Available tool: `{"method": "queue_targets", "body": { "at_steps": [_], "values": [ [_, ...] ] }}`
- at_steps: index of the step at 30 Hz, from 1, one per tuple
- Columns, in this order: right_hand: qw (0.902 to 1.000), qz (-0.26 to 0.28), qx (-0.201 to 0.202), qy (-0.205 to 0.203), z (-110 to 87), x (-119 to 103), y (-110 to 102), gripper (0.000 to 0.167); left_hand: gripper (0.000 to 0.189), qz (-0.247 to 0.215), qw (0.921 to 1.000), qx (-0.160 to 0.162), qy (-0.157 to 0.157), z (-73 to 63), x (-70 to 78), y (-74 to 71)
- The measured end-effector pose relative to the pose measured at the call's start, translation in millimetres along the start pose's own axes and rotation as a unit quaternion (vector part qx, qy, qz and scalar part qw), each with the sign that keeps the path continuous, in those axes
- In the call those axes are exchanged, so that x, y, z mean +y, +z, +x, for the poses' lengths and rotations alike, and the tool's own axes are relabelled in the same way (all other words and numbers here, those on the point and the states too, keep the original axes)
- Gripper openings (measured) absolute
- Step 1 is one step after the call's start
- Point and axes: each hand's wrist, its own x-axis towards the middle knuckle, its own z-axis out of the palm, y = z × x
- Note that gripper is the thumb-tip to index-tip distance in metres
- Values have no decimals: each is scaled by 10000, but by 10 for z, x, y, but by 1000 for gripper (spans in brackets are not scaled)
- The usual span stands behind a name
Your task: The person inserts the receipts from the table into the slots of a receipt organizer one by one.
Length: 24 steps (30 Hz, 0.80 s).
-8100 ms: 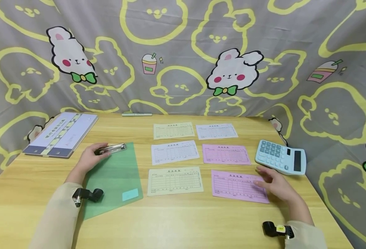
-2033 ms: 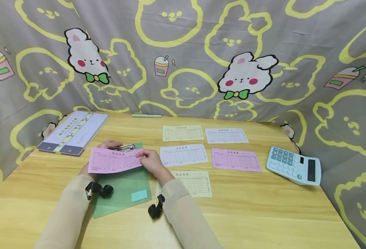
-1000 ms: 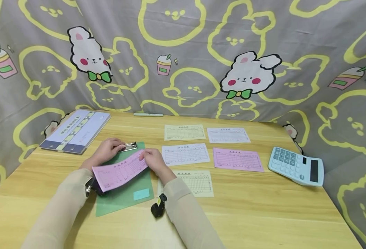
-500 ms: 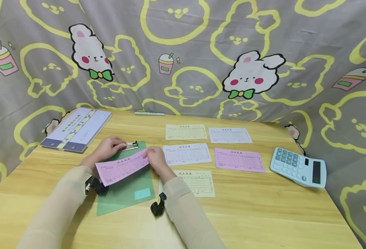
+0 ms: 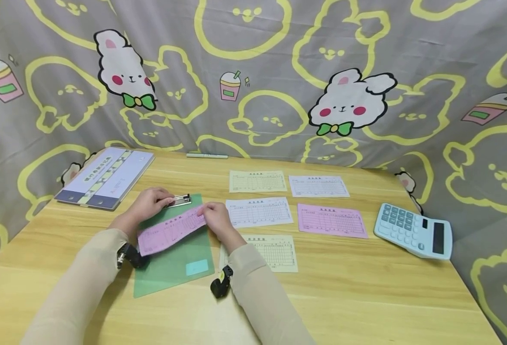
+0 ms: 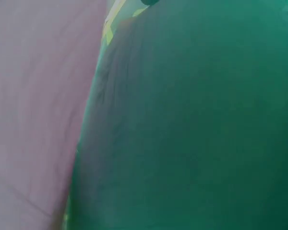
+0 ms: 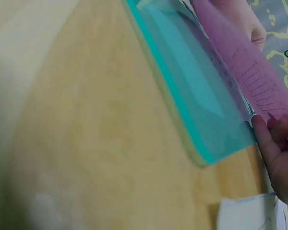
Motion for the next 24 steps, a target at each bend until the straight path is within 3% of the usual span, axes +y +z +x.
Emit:
{"method": "queue_targets", "body": {
  "at_steps": [8,18,24],
  "values": [
    [9975,-141,-548,-415,-50,-55,16,33,19,155,9999,23,-40,13,18,6],
    [9975,-418,-528,-220,-3,-20,45,37,18,276,9995,160,31,8,13,26],
    [9982,-189,-528,-217,23,-18,37,46,19,266,9995,188,58,-7,8,30]
  ]
}}
